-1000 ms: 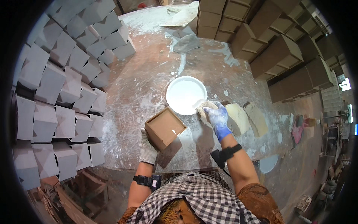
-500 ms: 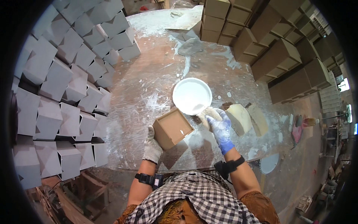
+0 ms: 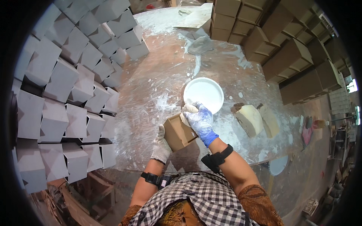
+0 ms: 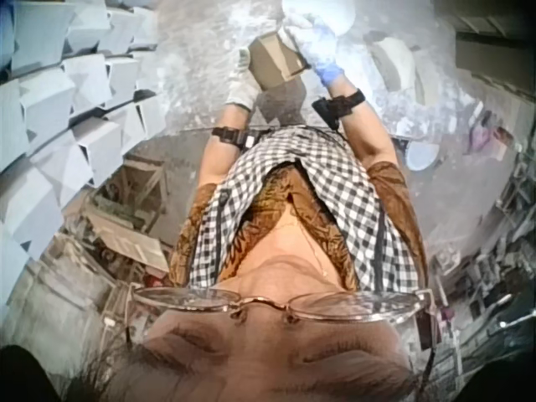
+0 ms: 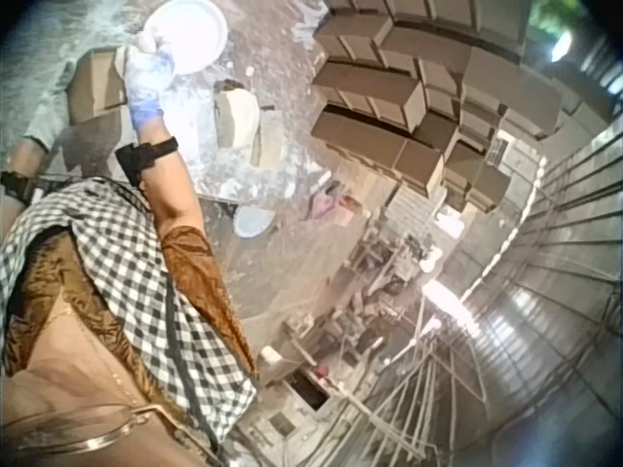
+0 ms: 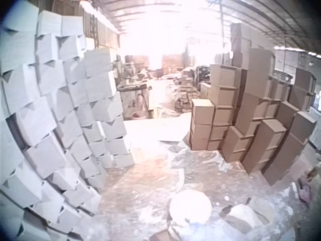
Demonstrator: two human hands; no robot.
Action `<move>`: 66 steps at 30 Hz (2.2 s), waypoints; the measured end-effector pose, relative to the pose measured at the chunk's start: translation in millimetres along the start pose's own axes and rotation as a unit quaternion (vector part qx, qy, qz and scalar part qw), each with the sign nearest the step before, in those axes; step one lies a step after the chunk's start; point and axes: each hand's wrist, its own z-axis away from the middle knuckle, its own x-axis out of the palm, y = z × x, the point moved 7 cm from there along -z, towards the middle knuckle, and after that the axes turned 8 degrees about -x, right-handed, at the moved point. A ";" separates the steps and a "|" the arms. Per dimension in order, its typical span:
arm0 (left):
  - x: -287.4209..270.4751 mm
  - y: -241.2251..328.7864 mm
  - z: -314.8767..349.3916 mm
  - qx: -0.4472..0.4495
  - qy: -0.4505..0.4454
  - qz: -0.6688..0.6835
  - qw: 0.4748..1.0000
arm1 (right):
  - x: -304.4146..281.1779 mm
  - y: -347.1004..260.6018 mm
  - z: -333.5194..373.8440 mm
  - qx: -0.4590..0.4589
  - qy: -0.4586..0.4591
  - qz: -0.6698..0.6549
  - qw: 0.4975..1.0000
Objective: The person picks up small cardboard boxes and applies white paint to their surfaces using a sponge. After painting, the person places the boxes onto a stack of finished boxes on the left side of the table.
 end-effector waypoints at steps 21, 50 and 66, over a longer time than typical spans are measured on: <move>9.9 7.7 -2.4 0.027 -0.028 -0.009 0.999 | -22.6 -17.7 2.3 -0.114 -0.099 0.047 0.987; -6.9 14.6 -32.9 -0.017 -0.041 -0.008 0.999 | -14.8 39.8 15.8 -0.027 -0.249 -0.301 0.920; 2.3 20.8 -27.5 0.004 -0.019 -0.019 1.000 | -3.7 -20.3 10.6 -0.270 -0.112 0.063 0.954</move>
